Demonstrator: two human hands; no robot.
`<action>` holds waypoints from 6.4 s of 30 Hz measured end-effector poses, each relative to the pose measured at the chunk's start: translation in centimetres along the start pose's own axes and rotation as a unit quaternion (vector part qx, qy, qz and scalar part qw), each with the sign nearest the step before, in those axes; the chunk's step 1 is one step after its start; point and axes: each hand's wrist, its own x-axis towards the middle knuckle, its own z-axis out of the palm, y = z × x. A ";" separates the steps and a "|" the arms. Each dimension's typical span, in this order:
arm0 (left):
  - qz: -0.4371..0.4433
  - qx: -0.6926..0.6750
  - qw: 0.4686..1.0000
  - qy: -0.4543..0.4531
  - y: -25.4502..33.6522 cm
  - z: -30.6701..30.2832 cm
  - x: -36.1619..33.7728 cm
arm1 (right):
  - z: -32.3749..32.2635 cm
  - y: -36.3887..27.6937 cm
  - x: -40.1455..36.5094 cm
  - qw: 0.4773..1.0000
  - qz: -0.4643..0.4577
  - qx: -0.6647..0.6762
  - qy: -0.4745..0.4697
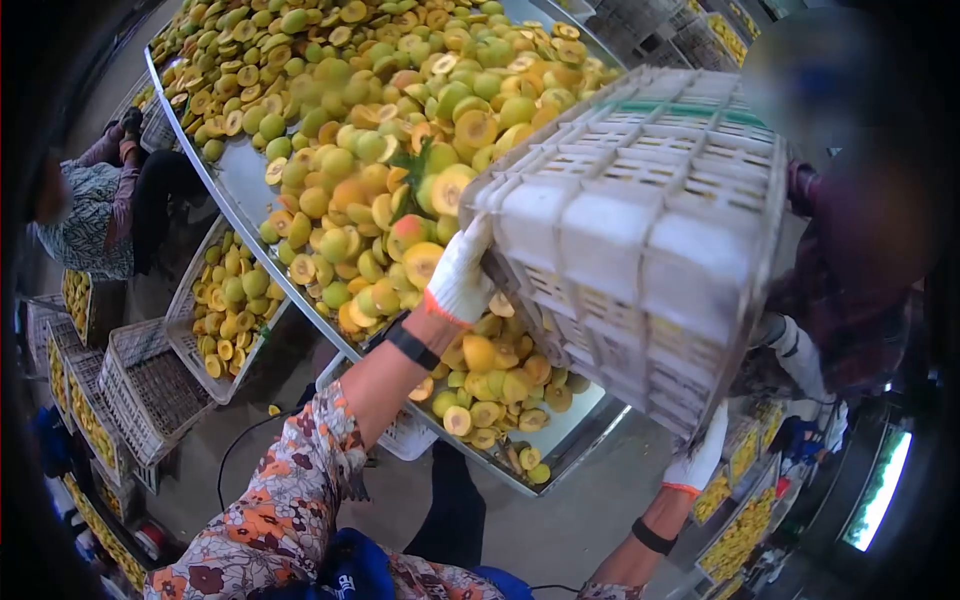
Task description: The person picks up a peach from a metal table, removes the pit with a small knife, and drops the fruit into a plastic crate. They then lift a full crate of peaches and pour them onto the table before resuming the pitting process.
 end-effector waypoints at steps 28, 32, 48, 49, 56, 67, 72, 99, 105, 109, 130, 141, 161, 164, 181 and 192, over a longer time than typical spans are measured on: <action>0.017 -0.037 0.999 0.006 7.5 0.1 9.2 | 15.0 -9.7 -1.9 0.984 -0.106 -0.110 -0.092; 0.016 -0.035 0.999 0.025 8.3 0.6 10.5 | 13.1 -9.5 -2.9 0.983 -0.117 -0.101 -0.101; 0.102 0.145 0.984 0.020 11.5 7.6 12.2 | 13.7 -12.2 -5.8 0.973 -0.173 0.064 -0.141; 0.113 0.151 0.982 0.004 11.4 7.7 12.3 | 13.9 -12.0 -5.6 0.966 -0.199 0.071 -0.147; 0.158 0.170 0.971 0.052 13.3 7.2 12.5 | 14.3 -13.4 -6.0 0.867 -0.445 -0.160 -0.155; 0.199 0.329 0.923 -0.030 17.2 16.8 14.4 | 15.8 -16.5 -5.8 0.950 -0.275 0.031 -0.146; 0.206 0.331 0.920 -0.038 17.1 17.1 15.5 | 15.3 -16.7 -6.8 0.953 -0.257 0.051 -0.154; 0.049 0.240 0.949 -0.199 0.0 20.0 4.1 | -4.0 1.1 -1.5 0.971 0.052 0.224 -0.063; 0.121 0.524 0.801 -0.263 -9.2 24.7 -3.2 | -11.0 8.0 -1.2 0.878 0.120 0.463 0.008; 0.138 0.439 0.816 -0.349 -13.1 26.5 -7.0 | -12.6 13.5 -3.4 0.918 0.246 0.306 0.059; -0.043 0.858 0.382 -0.340 -7.3 -14.6 -21.4 | -7.8 35.1 -14.5 0.708 -0.110 -0.686 -0.130; -0.065 0.903 0.205 -0.373 -10.5 -15.2 -18.5 | -9.8 33.9 -9.5 0.692 -0.161 -0.649 -0.270; 0.216 0.802 0.262 -0.492 -7.8 -22.0 -19.0 | -10.7 39.1 -12.0 0.764 -0.385 -0.502 -0.124; 0.317 0.784 0.286 -0.451 -8.4 -22.5 -20.3 | -11.0 39.2 -13.6 0.814 -0.320 -0.475 -0.101; 0.373 0.766 0.231 -0.470 -10.4 -20.6 -26.0 | -11.4 36.1 -20.7 0.989 -0.103 0.105 0.023; 0.214 0.808 0.250 -0.490 -15.4 -21.8 -24.4 | -9.4 41.5 -27.9 0.924 0.025 0.347 -0.160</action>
